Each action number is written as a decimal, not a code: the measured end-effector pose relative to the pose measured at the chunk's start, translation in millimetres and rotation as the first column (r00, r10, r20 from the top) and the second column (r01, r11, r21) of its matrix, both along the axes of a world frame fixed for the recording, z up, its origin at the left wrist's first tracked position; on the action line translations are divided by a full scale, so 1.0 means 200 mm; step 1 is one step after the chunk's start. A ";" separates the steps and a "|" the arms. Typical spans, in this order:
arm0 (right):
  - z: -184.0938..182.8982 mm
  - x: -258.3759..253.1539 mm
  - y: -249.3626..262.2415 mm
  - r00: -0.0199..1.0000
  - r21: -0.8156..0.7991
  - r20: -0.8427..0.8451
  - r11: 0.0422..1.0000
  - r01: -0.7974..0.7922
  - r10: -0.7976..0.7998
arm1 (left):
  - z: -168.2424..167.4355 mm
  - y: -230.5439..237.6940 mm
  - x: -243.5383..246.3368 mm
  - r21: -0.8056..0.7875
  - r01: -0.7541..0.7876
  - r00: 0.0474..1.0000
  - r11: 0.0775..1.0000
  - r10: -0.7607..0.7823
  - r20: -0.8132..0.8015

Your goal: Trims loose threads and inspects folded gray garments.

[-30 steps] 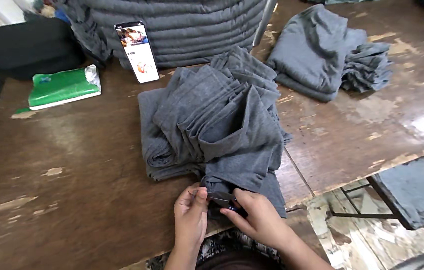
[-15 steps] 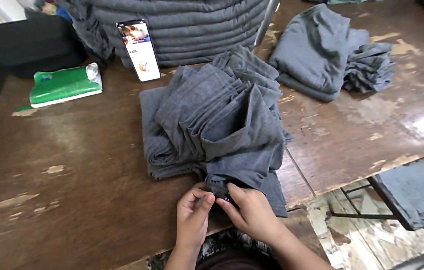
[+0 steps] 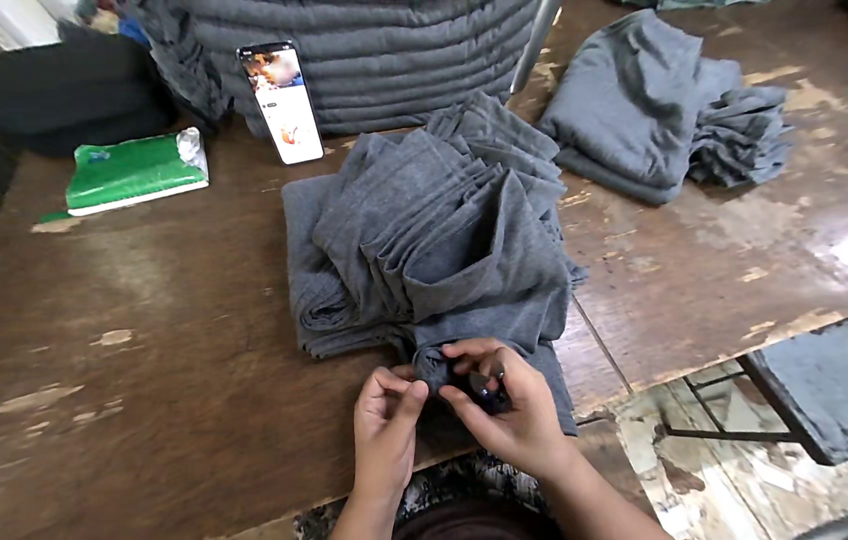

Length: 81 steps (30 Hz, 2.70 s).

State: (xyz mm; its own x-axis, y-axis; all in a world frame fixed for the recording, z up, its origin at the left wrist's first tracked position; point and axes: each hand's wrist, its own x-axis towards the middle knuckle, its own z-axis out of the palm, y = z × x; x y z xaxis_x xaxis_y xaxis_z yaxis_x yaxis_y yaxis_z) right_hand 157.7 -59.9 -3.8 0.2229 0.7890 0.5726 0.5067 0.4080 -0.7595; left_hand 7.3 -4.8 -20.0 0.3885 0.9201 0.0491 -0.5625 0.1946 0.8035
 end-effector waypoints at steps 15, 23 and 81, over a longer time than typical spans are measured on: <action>0.07 0.04 -0.15 0.966 -0.046 0.048 0.966 -0.253 0.256 | -0.02 -0.01 0.00 0.183 -0.043 0.995 0.982 0.058 -0.077; 0.04 0.19 -0.18 0.891 -0.385 0.453 0.907 0.170 0.025 | 0.00 -0.01 0.00 0.043 -0.057 0.995 0.997 0.061 -0.081; -0.08 0.22 -0.11 0.834 -0.382 0.540 0.915 0.128 0.109 | 0.07 0.02 -0.04 0.552 0.265 0.417 0.791 0.422 -0.805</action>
State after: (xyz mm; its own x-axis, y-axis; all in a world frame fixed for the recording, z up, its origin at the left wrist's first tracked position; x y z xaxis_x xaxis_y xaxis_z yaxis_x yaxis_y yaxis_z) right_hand 201.6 -82.7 -19.2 -0.0201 0.9685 0.2481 0.8822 0.1340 -0.4515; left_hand -0.4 -0.5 -5.9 0.4484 0.8698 0.2059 0.5160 -0.4400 0.7350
